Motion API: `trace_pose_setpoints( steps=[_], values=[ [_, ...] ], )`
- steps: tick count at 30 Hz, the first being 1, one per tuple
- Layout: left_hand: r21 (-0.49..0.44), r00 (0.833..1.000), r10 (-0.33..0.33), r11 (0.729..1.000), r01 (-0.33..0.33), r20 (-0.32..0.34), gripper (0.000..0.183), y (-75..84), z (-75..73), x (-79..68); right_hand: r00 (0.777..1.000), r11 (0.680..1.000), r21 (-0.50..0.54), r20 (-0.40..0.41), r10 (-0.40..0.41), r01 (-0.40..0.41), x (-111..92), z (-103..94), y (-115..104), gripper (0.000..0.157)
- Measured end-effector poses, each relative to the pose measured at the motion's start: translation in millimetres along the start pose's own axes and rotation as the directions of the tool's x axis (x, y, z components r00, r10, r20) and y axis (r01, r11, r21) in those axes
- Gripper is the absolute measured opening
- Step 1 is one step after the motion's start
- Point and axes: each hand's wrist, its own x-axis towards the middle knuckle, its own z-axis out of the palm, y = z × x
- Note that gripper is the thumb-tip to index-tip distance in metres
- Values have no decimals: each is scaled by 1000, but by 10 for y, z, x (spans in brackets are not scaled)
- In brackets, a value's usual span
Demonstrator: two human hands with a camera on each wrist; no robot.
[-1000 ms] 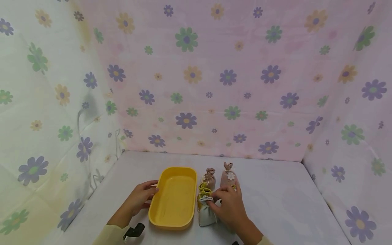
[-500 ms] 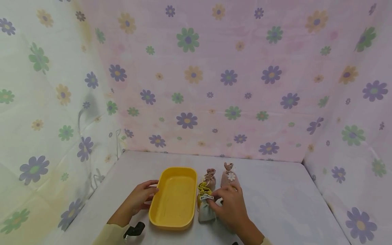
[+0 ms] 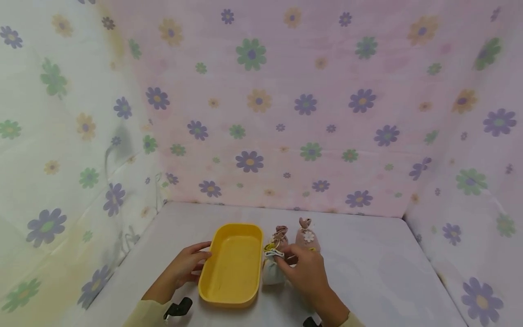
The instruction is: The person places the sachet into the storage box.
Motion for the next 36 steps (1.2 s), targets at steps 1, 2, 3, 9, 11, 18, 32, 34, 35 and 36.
trace_pose_setpoints(
  steps=[1, 2, 3, 9, 11, 18, 32, 34, 35, 36],
  values=[
    [1, 1000, 4, 1000, -4, -1, 56, -8, -5, -2, 1000, 1000, 13, -4, 0, 0, 11, 2, -12, 20],
    [0, 1000, 7, 1000, -7, 0, 56, -15, -10, -3, 1000, 1000, 26, -10, -2, 3, 22, 3, -27, 20],
    [-2, 1000, 10, 1000, -10, 1, 56, -20, -14, -4, 1000, 999, 32, -18, -7, 8, 32, 7, -36, 21],
    [-11, 1000, 19, 1000, -18, 3, 57, -23, -23, -15, 995, 995, 64, -67, -70, 74, 85, 34, -78, 22],
    [-15, 1000, 19, 1000, -19, 2, 57, -23, -21, -22, 995, 995, 60, -73, -72, 76, 101, 38, -87, 22],
    [-29, 999, 33, 999, -32, 11, 57, -39, -7, -19, 994, 997, 38, -90, -57, 61, 176, 9, -173, 23],
    [70, 993, 114, 991, -114, -1, 59, -40, 17, -13, 993, 997, 38, -91, -71, 74, 422, 169, -325, 18],
    [98, 989, 150, 984, -148, -13, 59, -33, 24, -14, 996, 997, 52, -73, -47, 51, 449, 199, -360, 17],
    [115, 985, 170, 979, -167, -21, 59, -30, 28, -14, 997, 997, 66, -62, -36, 40, 463, 215, -379, 17],
    [131, 981, 192, 974, -187, -29, 57, -26, 33, -16, 998, 997, 75, -52, -23, 27, 479, 232, -399, 16]
  ],
)
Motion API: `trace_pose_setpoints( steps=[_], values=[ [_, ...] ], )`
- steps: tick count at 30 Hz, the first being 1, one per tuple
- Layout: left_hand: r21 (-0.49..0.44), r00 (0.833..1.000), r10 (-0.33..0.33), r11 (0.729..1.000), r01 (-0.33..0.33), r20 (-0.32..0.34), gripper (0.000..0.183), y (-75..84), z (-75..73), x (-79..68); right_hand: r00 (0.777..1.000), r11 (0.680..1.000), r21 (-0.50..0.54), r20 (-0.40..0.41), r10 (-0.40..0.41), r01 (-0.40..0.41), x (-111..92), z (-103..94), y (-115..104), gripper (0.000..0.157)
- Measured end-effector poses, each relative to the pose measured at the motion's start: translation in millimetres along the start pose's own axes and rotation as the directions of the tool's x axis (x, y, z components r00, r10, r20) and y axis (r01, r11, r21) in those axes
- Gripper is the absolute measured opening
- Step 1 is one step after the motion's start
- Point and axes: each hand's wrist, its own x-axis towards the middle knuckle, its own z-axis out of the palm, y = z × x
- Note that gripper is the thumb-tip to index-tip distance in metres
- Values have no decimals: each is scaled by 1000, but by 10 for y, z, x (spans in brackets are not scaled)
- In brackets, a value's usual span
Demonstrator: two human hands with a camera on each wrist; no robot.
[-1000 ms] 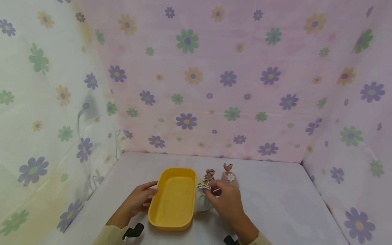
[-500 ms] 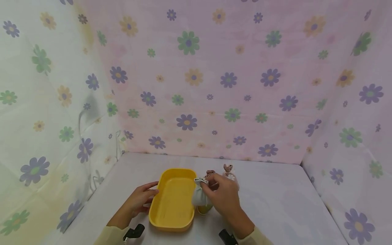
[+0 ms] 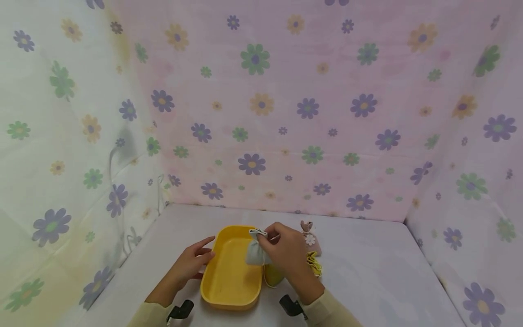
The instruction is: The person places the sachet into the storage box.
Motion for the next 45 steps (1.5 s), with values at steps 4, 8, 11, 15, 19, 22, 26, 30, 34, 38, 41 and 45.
trace_pose_setpoints(
  steps=[4, 8, 11, 15, 19, 22, 26, 30, 34, 38, 41, 45],
  values=[
    [57, 998, 62, 996, -62, 0, 55, 42, 7, -11, 1000, 1000, 12, 2, -1, 1, 57, 104, -28, 15],
    [75, 995, 89, 993, -92, 46, 56, 52, -2, -10, 1000, 999, 53, 7, -7, 6, 117, 218, -35, 13],
    [62, 993, 91, 993, -96, 72, 56, 29, -8, -13, 999, 995, 102, 37, 3, -7, 161, 294, -49, 12],
    [30, 993, 79, 996, -82, 93, 56, 15, -18, -21, 998, 993, 113, 62, 20, -27, 218, 383, -66, 13],
    [5, 990, 67, 998, -68, 121, 56, 13, -34, -21, 996, 991, 113, 64, 62, -69, 260, 481, -64, 14],
    [-15, 989, 46, 999, -44, 141, 56, 1, -47, -12, 994, 986, 132, 71, 89, -97, 280, 558, -61, 14],
    [-50, 987, 9, 999, -1, 159, 57, -16, -74, -4, 991, 981, 148, 77, 112, -122, 304, 642, -69, 15],
    [-81, 985, -7, 996, 22, 174, 58, -24, -95, -18, 986, 975, 155, 81, 149, -160, 320, 709, -71, 15],
    [-92, 985, -20, 995, 37, 174, 59, -27, -98, -32, 981, 968, 163, 78, 180, -191, 328, 793, -45, 16],
    [-97, 985, -36, 994, 53, 166, 58, -20, -91, -40, 974, 961, 162, 67, 216, -225, 337, 887, -18, 17],
    [-97, 986, -44, 993, 60, 162, 58, -11, -82, -46, 971, 958, 157, 52, 235, -241, 345, 962, 3, 17],
    [-108, 986, -54, 992, 71, 157, 58, -17, -66, -52, 966, 956, 139, 29, 258, -259, 342, 1067, 47, 17]
  ],
)
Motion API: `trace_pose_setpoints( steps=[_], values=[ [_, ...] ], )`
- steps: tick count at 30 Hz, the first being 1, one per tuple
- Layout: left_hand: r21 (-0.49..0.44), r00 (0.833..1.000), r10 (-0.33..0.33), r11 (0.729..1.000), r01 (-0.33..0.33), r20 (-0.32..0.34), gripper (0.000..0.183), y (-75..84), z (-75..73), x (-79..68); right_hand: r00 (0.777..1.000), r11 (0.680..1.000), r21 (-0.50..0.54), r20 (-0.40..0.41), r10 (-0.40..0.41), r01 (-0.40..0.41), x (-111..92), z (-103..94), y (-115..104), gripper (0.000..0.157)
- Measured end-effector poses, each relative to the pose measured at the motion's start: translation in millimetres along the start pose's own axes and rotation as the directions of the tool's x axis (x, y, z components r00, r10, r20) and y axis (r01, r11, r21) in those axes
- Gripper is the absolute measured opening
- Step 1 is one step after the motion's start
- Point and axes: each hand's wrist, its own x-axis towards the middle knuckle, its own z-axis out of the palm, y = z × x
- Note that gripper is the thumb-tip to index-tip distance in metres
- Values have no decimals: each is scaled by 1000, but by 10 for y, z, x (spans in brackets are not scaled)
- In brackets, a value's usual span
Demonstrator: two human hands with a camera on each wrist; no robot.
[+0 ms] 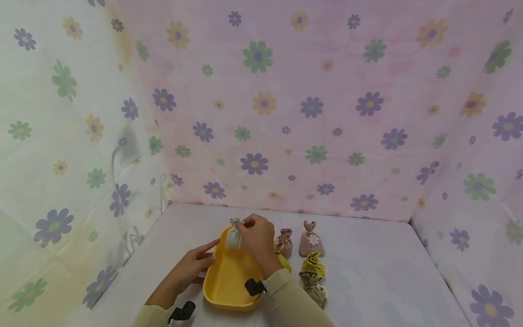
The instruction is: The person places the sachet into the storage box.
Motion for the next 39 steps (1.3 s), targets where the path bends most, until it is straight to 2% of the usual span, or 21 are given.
trace_pose_setpoints(
  steps=[4, 11, 26, 32, 39],
  values=[
    [3, 1000, -9, 1000, 9, -13, 59, -9, 19, 5, 1000, 1000, -10, -15, 27, -27, 0, 68, 56, 18],
    [41, 999, 13, 999, -12, -29, 58, 23, 32, 10, 1000, 1000, 0, -27, 17, -17, 23, 129, 85, 18],
    [-27, 1000, 21, 999, -21, 15, 60, -2, 16, -11, 999, 999, 29, -22, 45, -44, -14, 268, 182, 16],
    [-49, 1000, 2, 999, -1, 18, 61, -51, 29, 7, 996, 996, 37, 30, 82, -83, -74, 291, 207, 15],
    [-45, 999, 32, 998, -32, 13, 61, -61, 3, 34, 998, 999, -17, 43, 38, -37, -58, 286, 161, 15]
  ],
)
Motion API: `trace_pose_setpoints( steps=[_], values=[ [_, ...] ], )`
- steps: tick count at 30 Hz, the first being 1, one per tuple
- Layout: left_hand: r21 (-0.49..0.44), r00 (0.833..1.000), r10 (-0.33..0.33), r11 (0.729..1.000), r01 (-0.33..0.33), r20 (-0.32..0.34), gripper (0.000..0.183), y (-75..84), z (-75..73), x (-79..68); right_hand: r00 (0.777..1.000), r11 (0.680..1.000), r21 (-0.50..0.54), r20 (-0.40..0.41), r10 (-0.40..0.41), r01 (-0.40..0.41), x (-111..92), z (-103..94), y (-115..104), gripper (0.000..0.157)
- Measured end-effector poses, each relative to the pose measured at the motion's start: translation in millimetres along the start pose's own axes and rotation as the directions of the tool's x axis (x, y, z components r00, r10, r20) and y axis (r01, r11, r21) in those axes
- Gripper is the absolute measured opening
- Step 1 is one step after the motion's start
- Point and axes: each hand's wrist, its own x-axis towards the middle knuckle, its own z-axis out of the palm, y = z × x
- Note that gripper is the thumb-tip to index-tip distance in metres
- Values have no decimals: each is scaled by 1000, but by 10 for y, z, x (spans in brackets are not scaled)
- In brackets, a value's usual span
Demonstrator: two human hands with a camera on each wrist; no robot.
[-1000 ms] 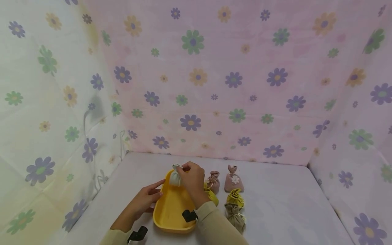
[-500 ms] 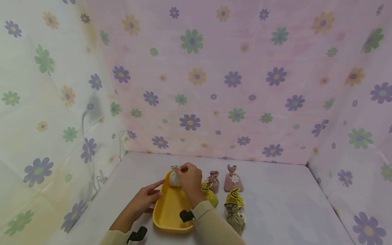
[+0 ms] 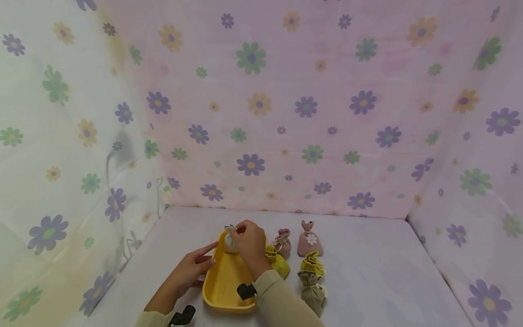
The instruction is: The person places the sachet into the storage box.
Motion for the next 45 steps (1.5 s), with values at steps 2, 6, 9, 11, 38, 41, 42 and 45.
trace_pose_setpoints(
  steps=[2, 6, 9, 11, 38, 41, 42, 45],
  values=[
    [-2, 1000, 0, 1000, 0, 1, 61, 0, -3, -3, 1000, 1000, -18, 8, -3, 3, -2, -4, -17, 15],
    [1, 1000, -7, 1000, 7, -2, 61, 16, -1, -11, 1000, 998, -62, 14, -18, 19, -6, -19, -40, 15],
    [4, 1000, -15, 1000, 15, -8, 61, 35, 2, -10, 999, 993, -110, 4, -47, 47, 0, -35, -51, 15],
    [5, 1000, -24, 1000, 24, -12, 61, 46, 3, -5, 998, 988, -138, -12, -69, 66, 5, -53, -67, 14],
    [9, 996, -73, 997, 74, -49, 61, 18, 26, 31, 991, 971, -214, -58, -119, 104, -249, -626, -272, 13],
    [9, 996, -72, 997, 73, -50, 61, 9, 20, 24, 985, 958, -248, -55, -161, 142, -283, -683, -290, 15],
    [10, 996, -70, 997, 71, -50, 61, 8, 16, 23, 985, 956, -252, -52, -166, 148, -296, -701, -293, 16],
    [13, 996, -67, 998, 68, -51, 61, 0, 7, 26, 975, 945, -262, -53, -217, 196, -344, -763, -272, 17]
  ],
)
